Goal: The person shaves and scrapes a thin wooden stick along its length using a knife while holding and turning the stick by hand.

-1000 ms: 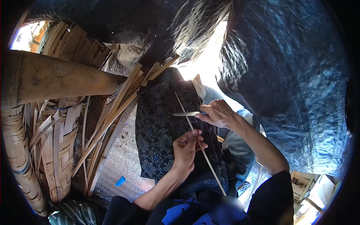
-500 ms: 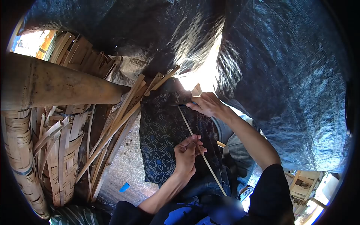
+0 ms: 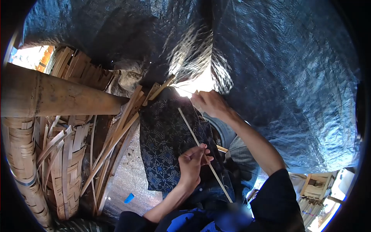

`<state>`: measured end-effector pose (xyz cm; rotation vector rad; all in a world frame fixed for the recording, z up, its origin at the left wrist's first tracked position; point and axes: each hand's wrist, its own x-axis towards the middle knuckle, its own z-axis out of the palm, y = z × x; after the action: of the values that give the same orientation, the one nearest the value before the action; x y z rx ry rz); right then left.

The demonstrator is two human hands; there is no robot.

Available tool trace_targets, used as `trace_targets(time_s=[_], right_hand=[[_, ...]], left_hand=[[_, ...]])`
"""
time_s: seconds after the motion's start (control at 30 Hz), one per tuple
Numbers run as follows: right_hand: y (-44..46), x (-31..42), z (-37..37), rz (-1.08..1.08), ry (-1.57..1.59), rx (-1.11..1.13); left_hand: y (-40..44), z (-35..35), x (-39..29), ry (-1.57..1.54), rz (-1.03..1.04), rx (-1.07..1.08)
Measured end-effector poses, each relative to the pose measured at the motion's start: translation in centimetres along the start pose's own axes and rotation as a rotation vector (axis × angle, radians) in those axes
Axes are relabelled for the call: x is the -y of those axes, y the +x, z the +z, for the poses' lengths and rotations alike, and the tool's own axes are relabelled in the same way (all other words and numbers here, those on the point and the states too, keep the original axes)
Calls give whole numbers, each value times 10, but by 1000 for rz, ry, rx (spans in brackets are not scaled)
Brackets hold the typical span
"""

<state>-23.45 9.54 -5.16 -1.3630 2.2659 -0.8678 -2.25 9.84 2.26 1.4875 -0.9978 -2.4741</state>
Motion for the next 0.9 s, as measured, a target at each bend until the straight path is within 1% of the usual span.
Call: trace_targets(time_s=[0.03,0.07,0.13,0.17,0.2,0.27,0.3,0.33,0.37,0.43,0.57,0.63,0.73,0.77,0.9], right_hand=[[-4,8,-9,91,110,-21],[-9,14,-17,85,111,-18],[-28,21,-29,60,263,8],[-38,21,-31,18,275,28],[-44,21,-33,20,282,32],[-54,23,-37,-38,164,193],[-57,22,-36,-77,109,208],[-59,21,-35,-67,115,217],[-60,19,-34,-83,96,278],[-58,19,-34,-101,63,381],[-56,15,-24,-101,64,437],[-53,14,-18,-125,18,507],[-50,6,-6,-181,-3,492],[-47,5,-5,-180,-8,494],[-31,7,4,-141,-37,383]], left_hand=[[3,1,-5,3,24,-18],[7,1,-11,10,47,-37],[17,0,-16,13,68,-55],[20,-1,-19,31,76,-51],[23,-1,-20,51,85,-44],[28,0,-16,66,79,-53],[30,-1,-12,100,103,-48],[31,-1,-9,130,125,-44],[31,0,-7,128,116,-49],[30,1,-6,126,165,-58],[25,-5,-7,106,137,-14],[24,-11,-2,98,148,-9],[24,-15,-3,55,118,-6],[24,-15,-2,51,119,-4],[18,-16,-1,56,117,14]])
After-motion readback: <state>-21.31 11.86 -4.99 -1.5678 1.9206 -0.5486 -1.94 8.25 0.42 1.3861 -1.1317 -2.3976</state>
